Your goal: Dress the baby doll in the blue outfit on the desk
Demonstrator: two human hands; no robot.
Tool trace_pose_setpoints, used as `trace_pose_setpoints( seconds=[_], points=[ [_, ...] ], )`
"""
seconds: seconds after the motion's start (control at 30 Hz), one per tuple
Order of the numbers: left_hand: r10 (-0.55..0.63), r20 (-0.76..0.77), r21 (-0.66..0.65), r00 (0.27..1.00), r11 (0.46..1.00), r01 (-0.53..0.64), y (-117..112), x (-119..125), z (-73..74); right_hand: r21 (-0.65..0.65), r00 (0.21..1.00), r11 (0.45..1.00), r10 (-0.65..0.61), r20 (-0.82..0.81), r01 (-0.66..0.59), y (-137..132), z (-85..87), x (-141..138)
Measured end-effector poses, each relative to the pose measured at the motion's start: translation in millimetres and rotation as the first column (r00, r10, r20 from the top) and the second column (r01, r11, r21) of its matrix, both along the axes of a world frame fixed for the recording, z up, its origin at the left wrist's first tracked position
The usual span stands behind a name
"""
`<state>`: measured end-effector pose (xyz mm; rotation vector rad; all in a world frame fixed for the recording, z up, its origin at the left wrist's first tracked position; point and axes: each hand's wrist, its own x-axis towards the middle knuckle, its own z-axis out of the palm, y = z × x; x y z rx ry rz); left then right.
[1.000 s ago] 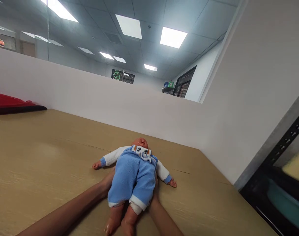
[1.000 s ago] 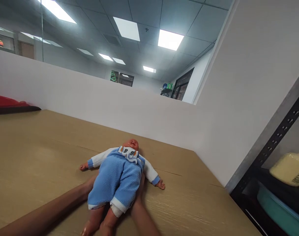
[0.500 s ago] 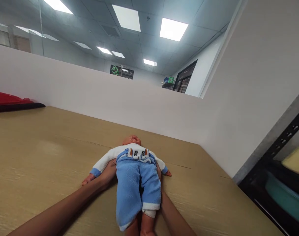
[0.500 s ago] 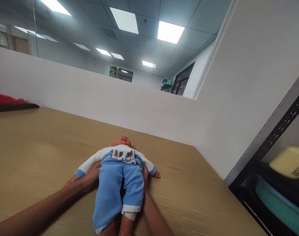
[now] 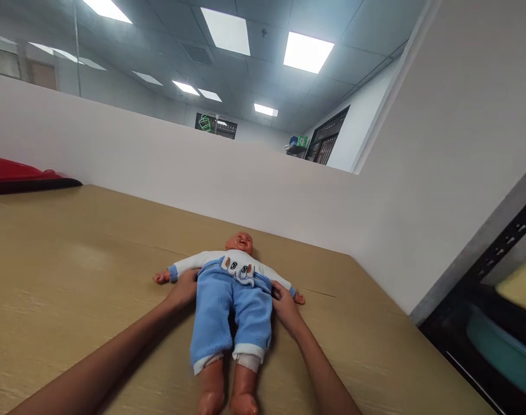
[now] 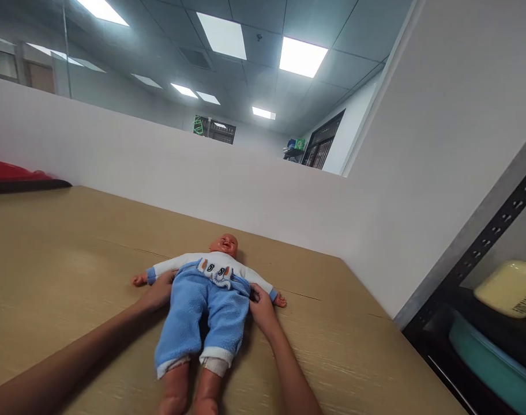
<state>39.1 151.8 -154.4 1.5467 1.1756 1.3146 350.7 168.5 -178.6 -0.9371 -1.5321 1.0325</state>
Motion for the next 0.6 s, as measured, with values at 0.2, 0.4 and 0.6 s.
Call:
trace_pose_setpoints(
  seconds=[0.2, 0.4, 0.6],
  points=[
    [0.074, 0.01, 0.026, 0.997, 0.997, -0.074, 5, -11, -5.3, -0.02, 1.0, 1.0, 0.009, 0.021, -0.008, 0, -0.2, 3],
    [-0.106, 0.039, 0.059, 0.994, 0.993, 0.104, 7, -25, 13.9, 0.041, 0.996, 0.999, -0.004, 0.085, 0.0, -9, 11.6, -1],
    [-0.203, -0.048, 0.107, 0.978, 0.972, 0.207, -10, -22, 22.6, 0.176, 0.988, 0.981, -0.103, 0.113, 0.082, -14, 18.2, -17]
  ],
)
